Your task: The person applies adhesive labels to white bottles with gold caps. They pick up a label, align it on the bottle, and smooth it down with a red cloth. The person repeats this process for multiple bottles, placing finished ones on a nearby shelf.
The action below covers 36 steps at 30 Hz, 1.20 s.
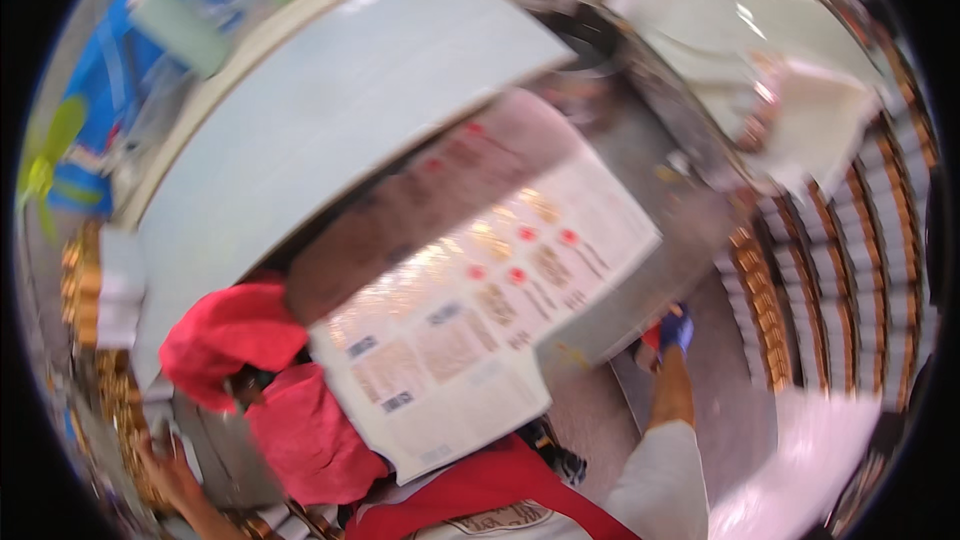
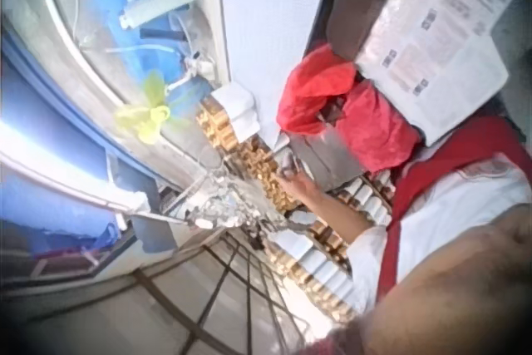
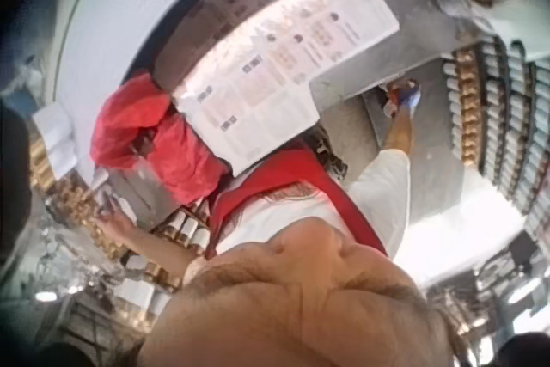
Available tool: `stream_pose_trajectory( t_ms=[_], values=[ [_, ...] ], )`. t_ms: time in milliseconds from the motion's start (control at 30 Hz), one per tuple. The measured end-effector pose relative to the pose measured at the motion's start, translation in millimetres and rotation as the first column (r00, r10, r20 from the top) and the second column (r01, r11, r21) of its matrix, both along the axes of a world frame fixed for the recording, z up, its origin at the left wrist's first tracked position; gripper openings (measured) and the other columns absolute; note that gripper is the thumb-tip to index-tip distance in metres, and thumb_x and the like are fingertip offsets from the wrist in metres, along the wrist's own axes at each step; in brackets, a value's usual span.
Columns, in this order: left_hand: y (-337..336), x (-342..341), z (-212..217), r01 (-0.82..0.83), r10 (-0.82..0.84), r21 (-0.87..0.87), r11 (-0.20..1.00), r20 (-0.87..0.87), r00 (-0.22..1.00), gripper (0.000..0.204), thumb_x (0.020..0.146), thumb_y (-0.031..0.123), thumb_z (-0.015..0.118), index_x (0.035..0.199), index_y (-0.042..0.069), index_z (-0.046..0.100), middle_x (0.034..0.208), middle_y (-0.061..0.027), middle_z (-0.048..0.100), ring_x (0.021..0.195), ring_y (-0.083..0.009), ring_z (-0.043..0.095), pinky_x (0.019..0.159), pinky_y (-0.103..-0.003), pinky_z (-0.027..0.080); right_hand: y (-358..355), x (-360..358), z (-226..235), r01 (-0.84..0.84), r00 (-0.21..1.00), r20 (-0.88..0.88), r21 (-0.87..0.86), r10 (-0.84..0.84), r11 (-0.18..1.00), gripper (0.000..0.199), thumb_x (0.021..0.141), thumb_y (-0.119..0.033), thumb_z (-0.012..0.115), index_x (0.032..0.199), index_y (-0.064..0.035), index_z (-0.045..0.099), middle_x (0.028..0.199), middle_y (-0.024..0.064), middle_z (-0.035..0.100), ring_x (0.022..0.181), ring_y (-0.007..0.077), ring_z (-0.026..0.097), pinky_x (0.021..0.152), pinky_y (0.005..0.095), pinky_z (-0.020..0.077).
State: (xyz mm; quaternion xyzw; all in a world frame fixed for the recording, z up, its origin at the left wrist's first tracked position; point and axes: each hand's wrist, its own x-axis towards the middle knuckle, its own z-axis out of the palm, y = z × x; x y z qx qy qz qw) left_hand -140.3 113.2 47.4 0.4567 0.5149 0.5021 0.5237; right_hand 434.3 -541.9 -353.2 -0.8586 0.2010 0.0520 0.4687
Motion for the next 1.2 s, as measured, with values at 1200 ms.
stream_pose_trajectory(
  t_ms=[1200],
  values=[
    [45,175,148,0.665,-0.286,0.625,0.409,-0.605,0.744,0.028,0.087,0.017,0.066,0.11,0.002,0.062,0.087,-0.0111,0.062,0.076,-0.0156,0.063,0.068,-0.026,0.049,181,-110,400,-0.42,0.691,0.589,-0.146,0.42,0.896,0.038,0.093,-0.009,0.049,0.129,0.0005,0.056,0.121,0.009,0.062,0.101,0.0159,0.057,0.087,0.0287,0.0463]
  ],
)
